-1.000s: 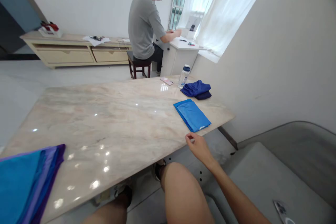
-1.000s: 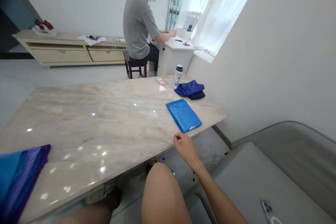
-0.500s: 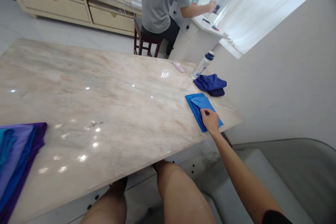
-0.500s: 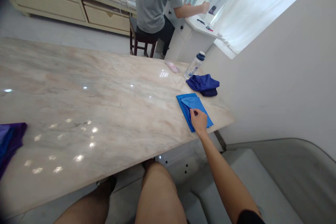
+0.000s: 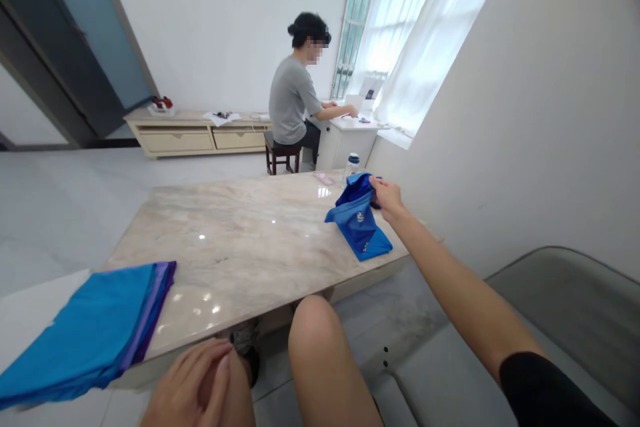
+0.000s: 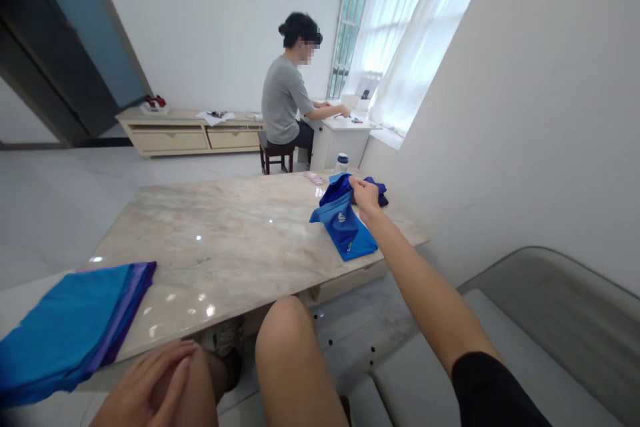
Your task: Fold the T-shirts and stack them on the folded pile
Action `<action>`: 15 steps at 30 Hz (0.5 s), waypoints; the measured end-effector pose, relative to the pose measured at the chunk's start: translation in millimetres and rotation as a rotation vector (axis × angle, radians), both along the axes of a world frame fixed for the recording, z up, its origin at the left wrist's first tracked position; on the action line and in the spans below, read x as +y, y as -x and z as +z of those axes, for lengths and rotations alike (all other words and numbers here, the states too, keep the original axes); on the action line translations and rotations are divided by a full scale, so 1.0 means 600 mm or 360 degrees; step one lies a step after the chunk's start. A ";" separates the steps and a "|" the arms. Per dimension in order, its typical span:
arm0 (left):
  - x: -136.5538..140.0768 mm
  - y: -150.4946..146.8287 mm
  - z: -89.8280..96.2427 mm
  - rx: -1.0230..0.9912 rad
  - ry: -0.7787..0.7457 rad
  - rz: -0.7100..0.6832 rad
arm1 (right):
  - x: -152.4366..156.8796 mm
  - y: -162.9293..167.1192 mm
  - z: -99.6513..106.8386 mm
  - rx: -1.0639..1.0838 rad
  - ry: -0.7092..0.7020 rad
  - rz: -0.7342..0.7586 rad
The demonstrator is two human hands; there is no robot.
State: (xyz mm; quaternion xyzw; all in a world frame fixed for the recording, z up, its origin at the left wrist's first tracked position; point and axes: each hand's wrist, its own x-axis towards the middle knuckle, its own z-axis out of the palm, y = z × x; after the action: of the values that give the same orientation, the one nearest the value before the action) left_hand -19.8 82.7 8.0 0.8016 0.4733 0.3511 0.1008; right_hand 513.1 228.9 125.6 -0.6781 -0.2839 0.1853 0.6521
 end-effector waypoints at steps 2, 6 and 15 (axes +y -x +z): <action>0.012 -0.026 0.056 -0.0013 0.0072 0.0042 | -0.006 0.050 0.061 0.0208 -0.0069 0.0206; 0.061 -0.088 0.192 -0.0227 0.0106 0.0074 | -0.041 0.142 0.176 0.0093 -0.0241 0.0620; 0.144 -0.223 0.332 -0.0072 -0.0060 0.0120 | -0.125 0.268 0.303 -0.0580 -0.0455 0.1051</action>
State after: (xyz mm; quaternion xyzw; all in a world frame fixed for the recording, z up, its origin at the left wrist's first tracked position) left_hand 113.7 169.0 207.1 0.7769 0.4939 0.3815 0.0833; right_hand 352.4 153.7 307.1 -0.4745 -0.6204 0.2203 0.5843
